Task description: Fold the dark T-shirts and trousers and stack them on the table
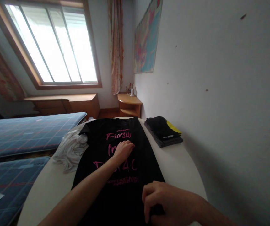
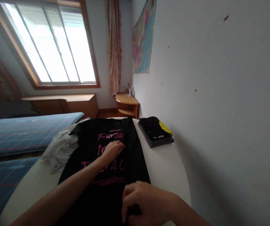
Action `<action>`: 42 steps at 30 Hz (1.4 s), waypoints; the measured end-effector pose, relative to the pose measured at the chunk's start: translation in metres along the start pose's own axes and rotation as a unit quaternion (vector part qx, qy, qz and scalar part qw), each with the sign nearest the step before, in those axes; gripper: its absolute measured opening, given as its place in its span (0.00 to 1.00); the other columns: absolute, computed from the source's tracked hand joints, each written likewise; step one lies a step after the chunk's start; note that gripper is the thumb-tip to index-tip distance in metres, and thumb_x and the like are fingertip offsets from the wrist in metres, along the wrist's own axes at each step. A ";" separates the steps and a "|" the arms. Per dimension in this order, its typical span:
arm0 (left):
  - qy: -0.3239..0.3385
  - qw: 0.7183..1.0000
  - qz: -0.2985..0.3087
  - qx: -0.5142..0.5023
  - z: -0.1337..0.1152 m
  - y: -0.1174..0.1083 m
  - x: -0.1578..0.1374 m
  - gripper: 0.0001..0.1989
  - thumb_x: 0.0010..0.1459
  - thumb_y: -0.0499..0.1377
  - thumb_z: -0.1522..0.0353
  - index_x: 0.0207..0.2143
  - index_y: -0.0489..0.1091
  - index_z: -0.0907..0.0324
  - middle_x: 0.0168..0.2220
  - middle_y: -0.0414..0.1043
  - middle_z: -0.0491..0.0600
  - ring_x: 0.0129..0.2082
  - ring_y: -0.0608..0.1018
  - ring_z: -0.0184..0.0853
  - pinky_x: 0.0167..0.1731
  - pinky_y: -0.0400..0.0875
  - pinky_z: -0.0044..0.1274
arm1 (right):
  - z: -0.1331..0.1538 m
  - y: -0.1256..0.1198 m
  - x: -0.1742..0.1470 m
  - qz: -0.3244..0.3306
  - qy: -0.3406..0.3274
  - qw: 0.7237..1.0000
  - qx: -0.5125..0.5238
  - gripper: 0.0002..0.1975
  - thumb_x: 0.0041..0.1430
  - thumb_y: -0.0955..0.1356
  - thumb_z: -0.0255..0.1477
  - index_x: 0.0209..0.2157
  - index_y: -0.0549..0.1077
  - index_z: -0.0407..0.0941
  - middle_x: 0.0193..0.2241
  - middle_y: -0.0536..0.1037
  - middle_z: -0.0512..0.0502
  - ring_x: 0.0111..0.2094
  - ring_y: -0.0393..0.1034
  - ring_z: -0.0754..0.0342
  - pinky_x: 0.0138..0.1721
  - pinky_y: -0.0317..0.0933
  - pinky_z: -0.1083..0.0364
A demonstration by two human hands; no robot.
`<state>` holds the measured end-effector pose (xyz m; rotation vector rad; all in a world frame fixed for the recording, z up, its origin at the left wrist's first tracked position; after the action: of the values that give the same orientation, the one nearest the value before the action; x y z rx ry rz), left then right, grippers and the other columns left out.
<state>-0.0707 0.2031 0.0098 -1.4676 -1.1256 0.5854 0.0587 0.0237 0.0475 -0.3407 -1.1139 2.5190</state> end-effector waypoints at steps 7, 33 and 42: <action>-0.058 0.998 -0.029 -0.001 0.001 0.001 0.000 0.14 0.68 0.51 0.65 0.47 0.74 0.53 0.45 0.78 0.49 0.46 0.76 0.39 0.48 0.66 0.30 | -0.019 0.032 -0.001 0.068 0.011 0.998 0.003 0.21 0.48 0.73 0.22 0.46 0.79 0.50 0.46 0.77 0.51 0.37 0.75 0.57 0.40 0.65 0.61; -0.087 0.996 -0.028 -0.012 0.018 0.019 0.031 0.26 0.65 0.52 0.64 0.64 0.62 0.63 0.66 0.60 0.59 0.65 0.63 0.45 0.64 0.54 0.35 | -0.015 0.021 0.019 0.062 -0.051 0.995 0.051 0.20 0.47 0.68 0.20 0.44 0.79 0.43 0.36 0.80 0.49 0.30 0.71 0.59 0.32 0.64 0.64; -0.030 0.998 0.049 0.010 -0.007 0.026 -0.003 0.29 0.67 0.50 0.59 0.67 0.56 0.59 0.72 0.38 0.59 0.71 0.47 0.52 0.65 0.49 0.44 | -0.097 -0.053 0.025 -0.205 0.127 0.965 -0.105 0.24 0.64 0.66 0.33 0.61 0.67 0.48 0.63 0.66 0.40 0.65 0.56 0.44 0.65 0.50 0.41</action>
<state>-0.0576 0.1995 -0.0139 -1.5023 -1.0950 0.7119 0.0830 0.1311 0.0209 -0.4252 -1.2077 1.9434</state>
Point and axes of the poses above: each hand's wrist, its own x-axis towards the middle knuckle, its own y-axis out of the palm, z = x × y, the point moved 7 cm from there along x, towards the middle knuckle
